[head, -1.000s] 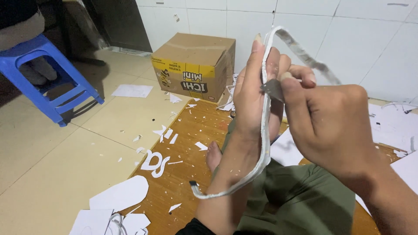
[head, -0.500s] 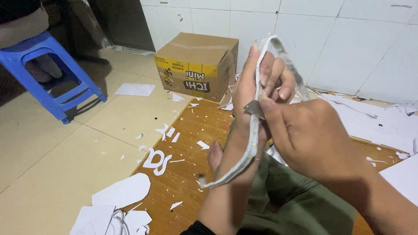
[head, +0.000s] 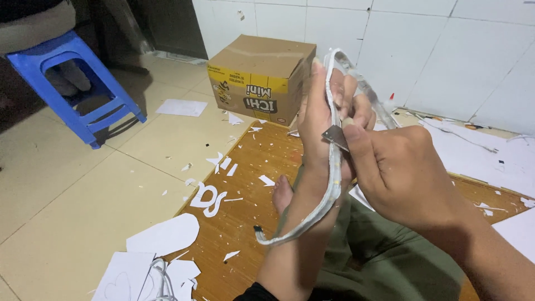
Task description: Trimming and cleaning the surface of an LED strip using a utility knife.
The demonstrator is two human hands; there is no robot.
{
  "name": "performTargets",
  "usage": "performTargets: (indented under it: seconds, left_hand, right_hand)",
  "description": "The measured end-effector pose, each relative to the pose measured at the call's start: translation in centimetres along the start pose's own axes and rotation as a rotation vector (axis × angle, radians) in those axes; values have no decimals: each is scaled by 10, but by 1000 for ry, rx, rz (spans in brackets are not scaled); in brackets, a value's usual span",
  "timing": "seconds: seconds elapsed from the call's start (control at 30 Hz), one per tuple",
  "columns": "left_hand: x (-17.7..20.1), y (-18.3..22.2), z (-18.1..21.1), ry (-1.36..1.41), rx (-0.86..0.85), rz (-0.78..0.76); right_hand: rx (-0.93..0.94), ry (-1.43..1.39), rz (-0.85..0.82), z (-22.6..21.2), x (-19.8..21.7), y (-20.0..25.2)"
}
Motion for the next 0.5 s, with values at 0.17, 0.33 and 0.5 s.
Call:
performTargets:
  seconds: [0.17, 0.33, 0.5]
  left_hand:
    - [10, -10, -5, -47, -14, -1]
    - [16, -17, -5, -111, -67, 39]
    - [21, -24, -7, -163, -186, 146]
  right_hand:
    - [-25, -78, -61, 1, -1, -1]
    - [-122, -19, -130, 3, -3, 6]
    - [159, 90, -66, 2, -3, 13]
Point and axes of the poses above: each hand's wrist, its own y-axis away from the middle knuckle, its own x-axis out of the back of the hand, z = x × y, the point moved 4 cm from there along -y, towards the middle knuckle, and after that the axes turned 15 degrees about -y, right-handed, at the moved point
